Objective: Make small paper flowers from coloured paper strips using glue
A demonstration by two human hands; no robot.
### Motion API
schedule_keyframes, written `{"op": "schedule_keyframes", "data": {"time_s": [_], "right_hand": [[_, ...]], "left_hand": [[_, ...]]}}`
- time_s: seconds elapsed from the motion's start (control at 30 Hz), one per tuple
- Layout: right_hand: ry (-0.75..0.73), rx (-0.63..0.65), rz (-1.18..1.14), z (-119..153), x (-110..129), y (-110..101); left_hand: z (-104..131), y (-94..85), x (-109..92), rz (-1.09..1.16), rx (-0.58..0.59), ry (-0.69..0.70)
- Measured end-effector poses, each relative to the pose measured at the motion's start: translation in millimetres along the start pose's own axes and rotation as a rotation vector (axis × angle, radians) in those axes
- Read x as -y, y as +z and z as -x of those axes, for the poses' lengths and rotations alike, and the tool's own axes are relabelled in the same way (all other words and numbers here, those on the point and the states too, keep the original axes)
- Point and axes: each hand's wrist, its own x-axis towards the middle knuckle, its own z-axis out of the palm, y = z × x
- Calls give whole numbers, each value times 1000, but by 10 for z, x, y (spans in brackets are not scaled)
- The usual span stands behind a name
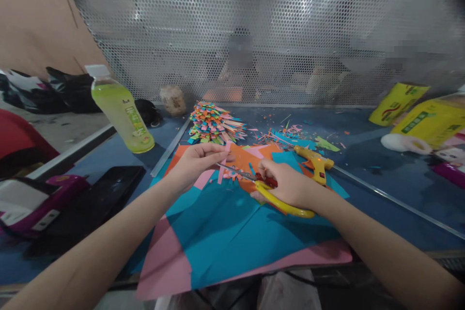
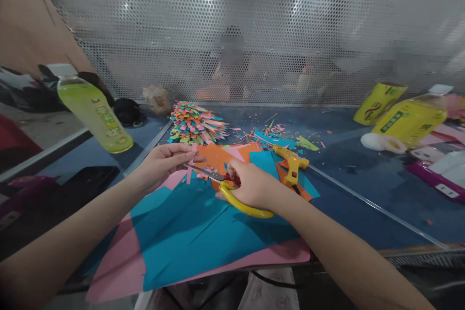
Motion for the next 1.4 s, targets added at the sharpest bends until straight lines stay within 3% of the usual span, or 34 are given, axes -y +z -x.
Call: {"op": "schedule_keyframes", "data": {"time_s": [1.4], "right_hand": [[49, 53, 99, 52, 65, -34]], "left_hand": [[4, 40, -18, -40, 60, -25]]}}
